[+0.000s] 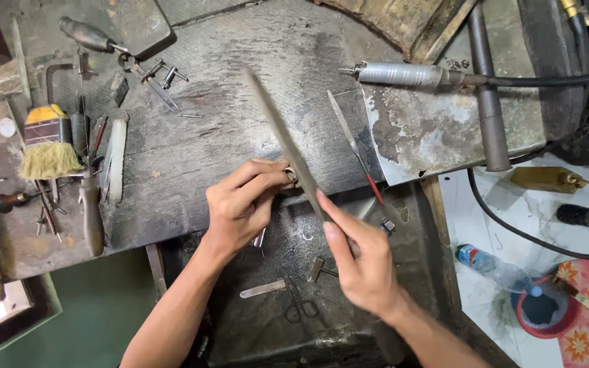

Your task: Filing the outer surface of a metal ring at a jeweler's workbench to smooth it.

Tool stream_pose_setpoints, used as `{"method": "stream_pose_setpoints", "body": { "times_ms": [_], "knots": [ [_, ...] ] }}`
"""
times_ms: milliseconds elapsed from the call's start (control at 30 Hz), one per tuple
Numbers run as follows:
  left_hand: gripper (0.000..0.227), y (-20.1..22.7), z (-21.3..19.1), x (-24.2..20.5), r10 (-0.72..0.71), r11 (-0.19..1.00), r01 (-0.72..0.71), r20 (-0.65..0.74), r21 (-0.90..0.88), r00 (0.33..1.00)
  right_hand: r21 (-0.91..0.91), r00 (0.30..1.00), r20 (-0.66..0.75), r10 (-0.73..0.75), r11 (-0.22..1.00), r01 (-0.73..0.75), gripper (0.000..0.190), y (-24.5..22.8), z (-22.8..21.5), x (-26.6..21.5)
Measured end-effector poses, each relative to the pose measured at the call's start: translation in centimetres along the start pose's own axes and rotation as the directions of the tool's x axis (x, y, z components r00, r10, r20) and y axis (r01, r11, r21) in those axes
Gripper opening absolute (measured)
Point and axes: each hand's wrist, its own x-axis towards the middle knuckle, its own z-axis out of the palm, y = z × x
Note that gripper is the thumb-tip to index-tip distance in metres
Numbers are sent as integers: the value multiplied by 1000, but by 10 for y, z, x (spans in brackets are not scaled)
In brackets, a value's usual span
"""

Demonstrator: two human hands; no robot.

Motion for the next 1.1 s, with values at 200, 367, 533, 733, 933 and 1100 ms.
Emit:
{"method": "stream_pose_setpoints", "body": {
  "times_ms": [200, 367, 533, 733, 933, 1100],
  "knots": [
    [27, -4, -1, 2, 33, 998, -32, 12, -47, 999, 1, 979, -166, 116, 993, -117, 49, 23, 11, -110],
    [27, -3, -3, 4, 39, 998, -37, 34, -43, 999, -98, 953, -196, 232, 962, -255, 44, 17, 16, -137],
    [29, -2, -6, 6, 64, 995, -58, 69, -79, 996, -34, 995, -90, 32, 999, -35, 43, 17, 8, -54],
    [28, -2, -1, 2, 23, 999, -22, 23, -48, 999, 45, 997, -13, 72, 996, -72, 45, 14, -6, -47],
    [27, -1, -2, 5, 40, 998, -38, 28, -51, 999, -64, 964, -197, 178, 979, -194, 47, 8, 1, -127],
    [30, -4, -3, 6, 57, 995, -54, 42, -83, 997, -125, 979, -139, 148, 978, -166, 43, -1, 4, -107]
  ]
}}
